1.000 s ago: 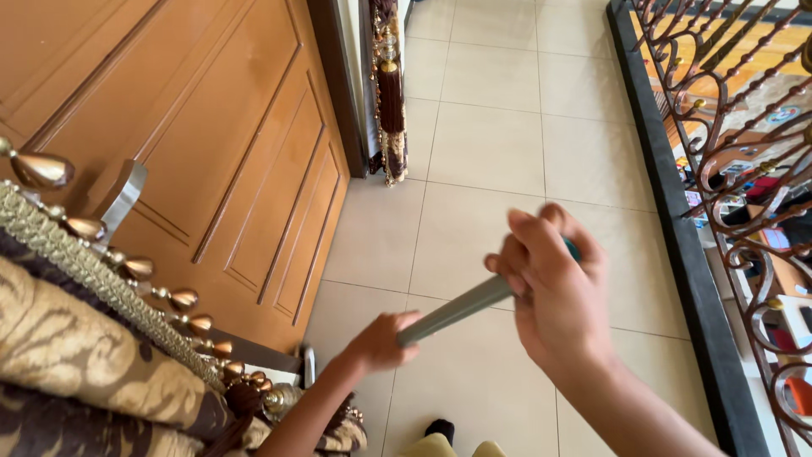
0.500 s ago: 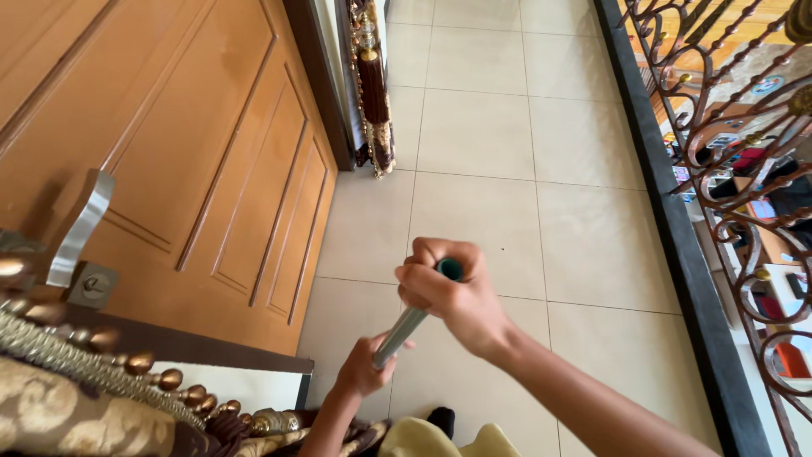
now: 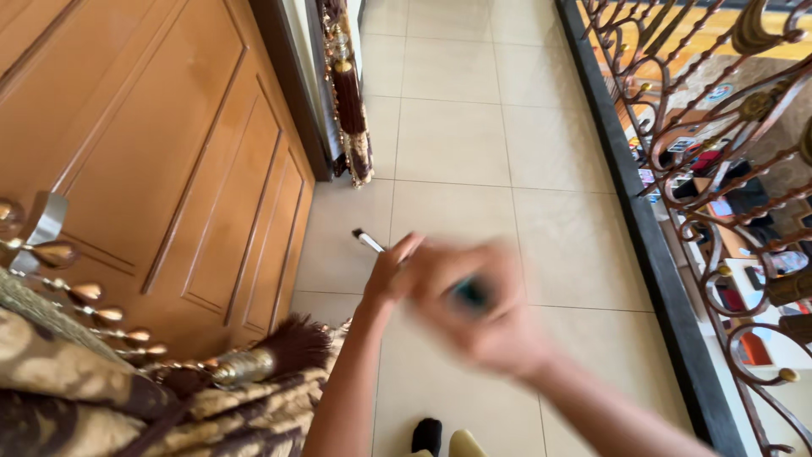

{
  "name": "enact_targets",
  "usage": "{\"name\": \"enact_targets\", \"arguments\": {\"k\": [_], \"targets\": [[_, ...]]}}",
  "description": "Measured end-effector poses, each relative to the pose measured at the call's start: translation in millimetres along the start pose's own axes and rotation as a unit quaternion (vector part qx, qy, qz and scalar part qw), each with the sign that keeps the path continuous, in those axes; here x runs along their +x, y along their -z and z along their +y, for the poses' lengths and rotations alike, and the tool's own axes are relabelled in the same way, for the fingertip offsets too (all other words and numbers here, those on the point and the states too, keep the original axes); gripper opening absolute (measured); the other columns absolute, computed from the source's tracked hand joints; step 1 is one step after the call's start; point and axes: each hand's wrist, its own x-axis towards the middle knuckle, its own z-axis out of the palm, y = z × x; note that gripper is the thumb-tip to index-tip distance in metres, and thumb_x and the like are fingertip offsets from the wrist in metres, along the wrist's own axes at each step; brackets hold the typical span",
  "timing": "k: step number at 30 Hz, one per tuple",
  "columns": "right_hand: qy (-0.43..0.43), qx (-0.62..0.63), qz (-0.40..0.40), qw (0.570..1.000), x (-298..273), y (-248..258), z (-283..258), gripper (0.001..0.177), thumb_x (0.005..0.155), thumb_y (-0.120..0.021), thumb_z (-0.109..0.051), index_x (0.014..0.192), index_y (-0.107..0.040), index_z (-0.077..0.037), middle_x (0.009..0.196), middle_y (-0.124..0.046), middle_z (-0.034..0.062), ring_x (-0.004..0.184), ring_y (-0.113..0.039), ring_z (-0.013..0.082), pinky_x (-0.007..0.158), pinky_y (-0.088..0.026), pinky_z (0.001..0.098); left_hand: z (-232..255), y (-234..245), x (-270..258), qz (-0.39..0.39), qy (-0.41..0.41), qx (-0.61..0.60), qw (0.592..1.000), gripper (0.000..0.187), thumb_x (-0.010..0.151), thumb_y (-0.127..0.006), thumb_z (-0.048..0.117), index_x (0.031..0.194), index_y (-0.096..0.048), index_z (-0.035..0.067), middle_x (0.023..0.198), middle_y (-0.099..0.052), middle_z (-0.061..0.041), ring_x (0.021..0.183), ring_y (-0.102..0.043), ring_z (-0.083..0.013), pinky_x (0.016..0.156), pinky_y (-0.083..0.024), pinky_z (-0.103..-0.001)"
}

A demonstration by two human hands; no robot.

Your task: The person sweeps the tiled floor of a hallway using a broom.

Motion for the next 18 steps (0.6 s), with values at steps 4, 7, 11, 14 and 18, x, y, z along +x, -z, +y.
{"name": "enact_targets", "arguments": {"k": [4, 7, 11, 14, 18], "targets": [[-0.041, 0.242, 0.250, 0.937, 12, 52, -5, 0.025, 0.093, -0.049, 0.008, 0.072, -0.051, -0.006, 0.063, -0.047, 0.0006, 0.055, -0.041, 0.0107, 0.061, -0.036, 0.0329, 45, -17, 33, -0.090, 0.115, 0.258, 0.955, 0.049, 0.081, -0.054, 0.006, 0.127, -0.064, 0.017, 0.073, -0.071, -0.012, 0.062, -0.062, -0.0199, 0.062, -0.051, -0.040], [-0.050, 0.256, 0.306, 0.916, -2, 60, 18, 0.029, 0.099, -0.045, 0.008, 0.076, -0.047, -0.010, 0.058, -0.039, -0.0018, 0.053, -0.036, 0.0110, 0.072, -0.042, 0.0383, 48, -15, 26, -0.143, 0.130, 0.332, 0.924, 0.046, 0.081, -0.062, 0.009, 0.124, -0.063, 0.023, 0.072, -0.071, -0.004, 0.058, -0.066, -0.0178, 0.064, -0.056, -0.039], [-0.060, 0.302, 0.276, 0.910, -35, 33, 41, 0.028, 0.089, -0.047, 0.010, 0.070, -0.041, -0.010, 0.059, -0.037, -0.0014, 0.055, -0.034, 0.0122, 0.075, -0.043, 0.0393, 43, 18, -3, -0.176, 0.216, 0.384, 0.880, 0.054, 0.071, -0.058, 0.002, 0.120, -0.066, 0.023, 0.065, -0.070, -0.011, 0.057, -0.064, -0.0196, 0.064, -0.053, -0.039], [-0.081, 0.320, 0.273, 0.904, -40, 14, 41, 0.037, 0.098, -0.054, 0.008, 0.070, -0.038, -0.011, 0.061, -0.035, -0.0030, 0.057, -0.031, 0.0100, 0.074, -0.040, 0.0370, 37, 39, -6, -0.222, 0.198, 0.366, 0.882, 0.049, 0.073, -0.056, 0.003, 0.119, -0.065, 0.019, 0.067, -0.069, -0.013, 0.056, -0.059, -0.0227, 0.060, -0.052, -0.043], [-0.138, 0.314, 0.346, 0.873, -35, 4, 36, 0.041, 0.102, -0.056, 0.003, 0.068, -0.036, -0.011, 0.061, -0.036, -0.0024, 0.056, -0.032, 0.0098, 0.071, -0.040, 0.0345, 18, 46, -6, -0.232, 0.163, 0.331, 0.900, 0.041, 0.071, -0.061, 0.005, 0.110, -0.067, 0.013, 0.074, -0.073, -0.007, 0.062, -0.067, -0.0172, 0.065, -0.056, -0.037]]}}
